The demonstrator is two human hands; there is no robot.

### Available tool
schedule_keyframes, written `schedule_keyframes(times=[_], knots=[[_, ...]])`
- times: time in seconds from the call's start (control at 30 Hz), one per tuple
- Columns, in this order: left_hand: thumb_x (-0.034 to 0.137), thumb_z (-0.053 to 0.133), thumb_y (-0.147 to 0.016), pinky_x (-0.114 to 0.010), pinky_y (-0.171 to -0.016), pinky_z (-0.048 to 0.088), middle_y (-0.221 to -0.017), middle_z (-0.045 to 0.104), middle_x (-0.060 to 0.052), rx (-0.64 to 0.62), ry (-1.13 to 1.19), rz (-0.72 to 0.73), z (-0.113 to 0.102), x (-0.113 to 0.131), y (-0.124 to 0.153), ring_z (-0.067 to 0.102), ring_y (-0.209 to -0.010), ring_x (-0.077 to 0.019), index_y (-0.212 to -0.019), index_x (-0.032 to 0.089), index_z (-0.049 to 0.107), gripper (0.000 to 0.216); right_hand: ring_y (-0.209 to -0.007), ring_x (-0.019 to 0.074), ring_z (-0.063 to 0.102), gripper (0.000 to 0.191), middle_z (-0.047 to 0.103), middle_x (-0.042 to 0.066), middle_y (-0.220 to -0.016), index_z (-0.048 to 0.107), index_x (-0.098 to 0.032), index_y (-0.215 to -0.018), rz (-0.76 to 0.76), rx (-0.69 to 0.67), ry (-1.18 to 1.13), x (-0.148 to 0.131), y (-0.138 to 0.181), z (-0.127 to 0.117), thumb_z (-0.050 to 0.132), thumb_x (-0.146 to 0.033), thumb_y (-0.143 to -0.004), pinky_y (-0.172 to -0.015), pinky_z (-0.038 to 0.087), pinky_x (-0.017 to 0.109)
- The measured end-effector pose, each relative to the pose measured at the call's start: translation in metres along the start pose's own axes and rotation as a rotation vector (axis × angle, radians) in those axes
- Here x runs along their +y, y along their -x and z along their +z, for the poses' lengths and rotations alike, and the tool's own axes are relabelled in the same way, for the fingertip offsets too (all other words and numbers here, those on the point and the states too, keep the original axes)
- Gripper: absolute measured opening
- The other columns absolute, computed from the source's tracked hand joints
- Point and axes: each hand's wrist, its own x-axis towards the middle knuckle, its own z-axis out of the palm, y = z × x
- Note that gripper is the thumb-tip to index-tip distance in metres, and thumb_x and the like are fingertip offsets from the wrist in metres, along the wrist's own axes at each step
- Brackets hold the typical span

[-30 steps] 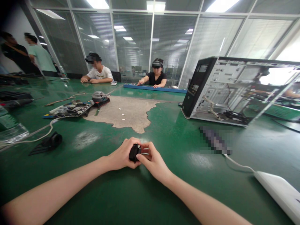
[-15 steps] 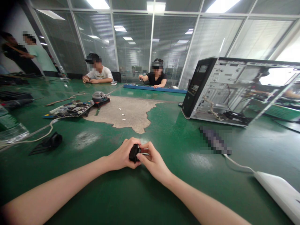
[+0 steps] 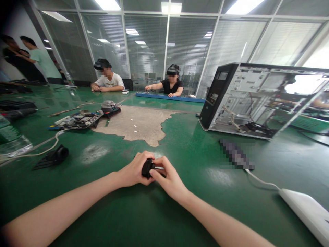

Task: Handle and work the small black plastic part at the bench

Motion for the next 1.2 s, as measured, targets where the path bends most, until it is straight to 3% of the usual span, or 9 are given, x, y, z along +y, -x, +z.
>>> schedule_keyframes(times=[0.1, 0.33, 0.53, 0.73, 0.97, 1.2], knots=[[0.031, 0.063, -0.061, -0.034, -0.077, 0.034, -0.099, 0.048, -0.005, -0.003, 0.006, -0.004, 0.0001, 0.0001, -0.0003, 0.048, -0.088, -0.0213, -0.103, 0.021, 0.035, 0.052, -0.092, 0.0155, 0.053, 0.014, 0.051, 0.002, -0.092, 0.046, -0.022, -0.090, 0.023, 0.026, 0.004, 0.0021, -0.0012, -0.0009, 0.053, -0.030, -0.080, -0.076, 0.048, 0.030], [0.031, 0.063, -0.062, -0.034, -0.077, 0.034, -0.101, 0.048, -0.005, -0.011, 0.003, 0.008, -0.0004, 0.0002, -0.0008, 0.048, -0.089, -0.0216, -0.104, 0.020, 0.034, 0.052, -0.093, 0.0170, 0.054, 0.024, 0.054, 0.004, -0.095, 0.044, -0.021, -0.094, 0.098, 0.020, -0.003, 0.0037, -0.0016, -0.0022, 0.057, -0.031, -0.077, -0.080, 0.047, 0.034], [0.027, 0.061, -0.060, -0.034, -0.078, 0.034, -0.100, 0.048, -0.004, -0.023, 0.003, 0.006, 0.0001, -0.0011, 0.0002, 0.048, -0.090, -0.0214, -0.105, 0.021, 0.034, 0.053, -0.097, 0.0155, 0.054, 0.028, 0.053, 0.001, -0.094, 0.041, -0.023, -0.090, 0.043, -0.022, -0.083, 0.0011, -0.0001, -0.0009, 0.063, -0.027, -0.073, -0.090, 0.043, 0.036], [0.031, 0.062, -0.062, -0.034, -0.079, 0.033, -0.102, 0.048, -0.005, -0.010, 0.001, 0.029, 0.0003, -0.0005, -0.0008, 0.048, -0.093, -0.0221, -0.106, 0.021, 0.033, 0.054, -0.089, 0.0150, 0.054, 0.019, 0.053, 0.001, -0.090, 0.044, -0.022, -0.086, 0.059, 0.024, -0.045, 0.0025, -0.0019, -0.0018, 0.057, -0.033, -0.077, -0.074, 0.048, 0.029], [0.030, 0.062, -0.063, -0.033, -0.078, 0.033, -0.101, 0.048, -0.005, -0.031, -0.010, 0.036, -0.0024, 0.0019, -0.0011, 0.047, -0.093, -0.0214, -0.106, 0.021, 0.035, 0.051, -0.093, 0.0158, 0.054, 0.025, 0.052, 0.004, -0.098, 0.044, -0.021, -0.093, 0.085, 0.042, -0.028, 0.0027, -0.0033, -0.0012, 0.058, -0.031, -0.076, -0.082, 0.046, 0.034], [0.026, 0.061, -0.062, -0.033, -0.078, 0.033, -0.101, 0.048, -0.004, -0.034, -0.001, 0.036, -0.0030, 0.0016, -0.0013, 0.047, -0.093, -0.0212, -0.105, 0.022, 0.035, 0.050, -0.095, 0.0152, 0.054, 0.027, 0.054, 0.001, -0.092, 0.041, -0.023, -0.088, 0.048, -0.034, -0.098, -0.0019, 0.0002, -0.0010, 0.063, -0.027, -0.073, -0.089, 0.042, 0.036]])
